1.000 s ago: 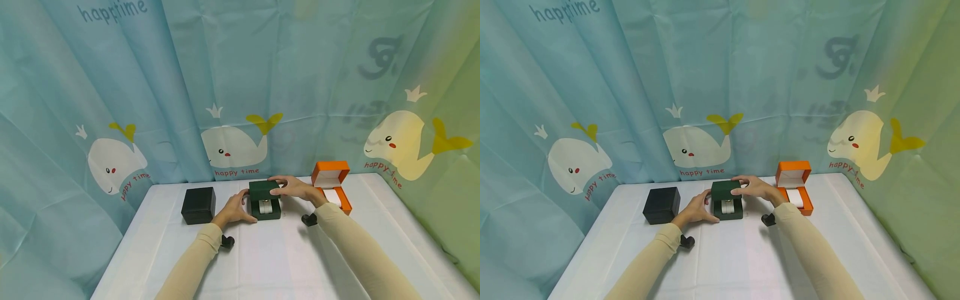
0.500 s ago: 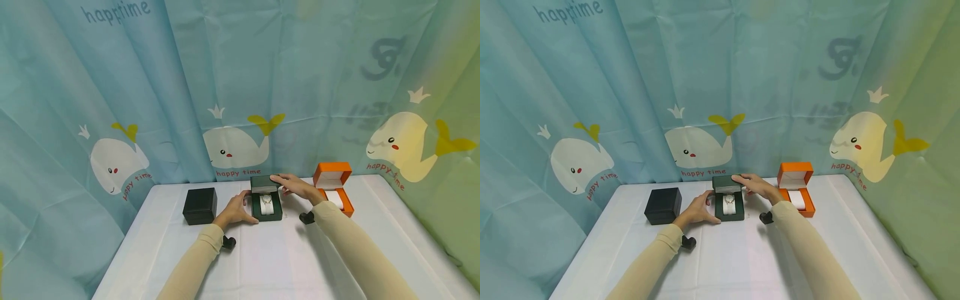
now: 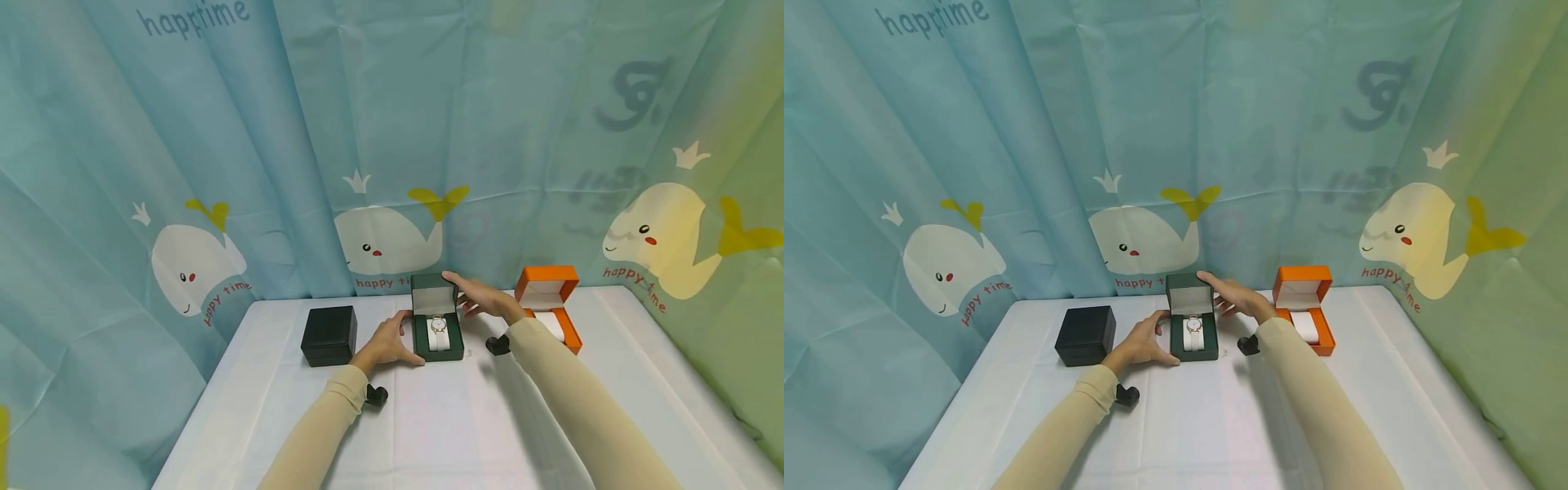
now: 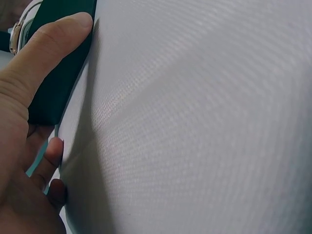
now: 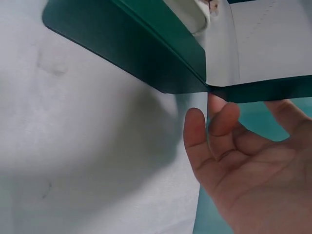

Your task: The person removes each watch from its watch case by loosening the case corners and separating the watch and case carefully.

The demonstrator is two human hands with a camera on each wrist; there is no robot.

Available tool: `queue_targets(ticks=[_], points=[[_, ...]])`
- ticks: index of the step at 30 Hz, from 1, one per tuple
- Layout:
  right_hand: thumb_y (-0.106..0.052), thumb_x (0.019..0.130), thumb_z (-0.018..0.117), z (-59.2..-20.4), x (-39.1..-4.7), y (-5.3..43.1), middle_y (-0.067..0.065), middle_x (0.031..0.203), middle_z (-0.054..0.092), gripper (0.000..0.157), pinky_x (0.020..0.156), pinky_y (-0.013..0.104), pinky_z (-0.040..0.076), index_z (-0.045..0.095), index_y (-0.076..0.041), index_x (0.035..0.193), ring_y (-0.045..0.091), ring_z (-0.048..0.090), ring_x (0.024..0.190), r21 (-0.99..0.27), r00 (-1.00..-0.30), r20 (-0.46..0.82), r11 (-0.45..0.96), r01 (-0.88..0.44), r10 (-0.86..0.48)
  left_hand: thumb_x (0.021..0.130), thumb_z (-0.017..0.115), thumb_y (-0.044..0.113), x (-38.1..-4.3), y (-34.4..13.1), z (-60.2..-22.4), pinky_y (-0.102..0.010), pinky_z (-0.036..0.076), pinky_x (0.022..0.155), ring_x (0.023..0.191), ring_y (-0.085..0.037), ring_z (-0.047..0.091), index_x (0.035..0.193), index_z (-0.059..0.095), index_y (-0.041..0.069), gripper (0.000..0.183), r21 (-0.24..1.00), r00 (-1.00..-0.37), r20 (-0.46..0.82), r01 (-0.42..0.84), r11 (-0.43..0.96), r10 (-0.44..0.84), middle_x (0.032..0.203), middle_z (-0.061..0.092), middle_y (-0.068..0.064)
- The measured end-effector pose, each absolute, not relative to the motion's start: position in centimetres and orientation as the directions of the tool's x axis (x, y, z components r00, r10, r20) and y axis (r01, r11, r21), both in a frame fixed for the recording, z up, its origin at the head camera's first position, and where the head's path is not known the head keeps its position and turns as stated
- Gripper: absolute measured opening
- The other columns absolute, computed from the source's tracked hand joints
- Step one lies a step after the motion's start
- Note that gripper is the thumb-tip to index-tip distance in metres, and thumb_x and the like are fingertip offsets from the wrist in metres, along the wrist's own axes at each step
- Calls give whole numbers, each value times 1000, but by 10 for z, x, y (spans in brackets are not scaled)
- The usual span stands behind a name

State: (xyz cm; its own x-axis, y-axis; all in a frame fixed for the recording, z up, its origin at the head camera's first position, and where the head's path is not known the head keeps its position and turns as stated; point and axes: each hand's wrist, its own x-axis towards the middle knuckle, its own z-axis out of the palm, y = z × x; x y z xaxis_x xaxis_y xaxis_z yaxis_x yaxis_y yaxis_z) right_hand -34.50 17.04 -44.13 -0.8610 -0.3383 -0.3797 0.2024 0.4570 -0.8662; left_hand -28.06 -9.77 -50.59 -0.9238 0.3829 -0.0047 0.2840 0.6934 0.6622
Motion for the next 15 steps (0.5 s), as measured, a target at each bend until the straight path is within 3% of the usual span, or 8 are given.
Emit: queue_targets(ticks=[15], points=[[-80, 89, 50, -436, -349, 170, 18, 109, 55, 94, 92, 48, 54, 39, -5, 144, 31, 57, 93, -857, -838, -426, 448, 254, -341, 59, 101, 37, -280, -98, -505, -36, 46, 75, 87, -20, 50, 150, 44, 13, 110, 671, -924, -2, 282, 685, 382, 100, 55, -5]])
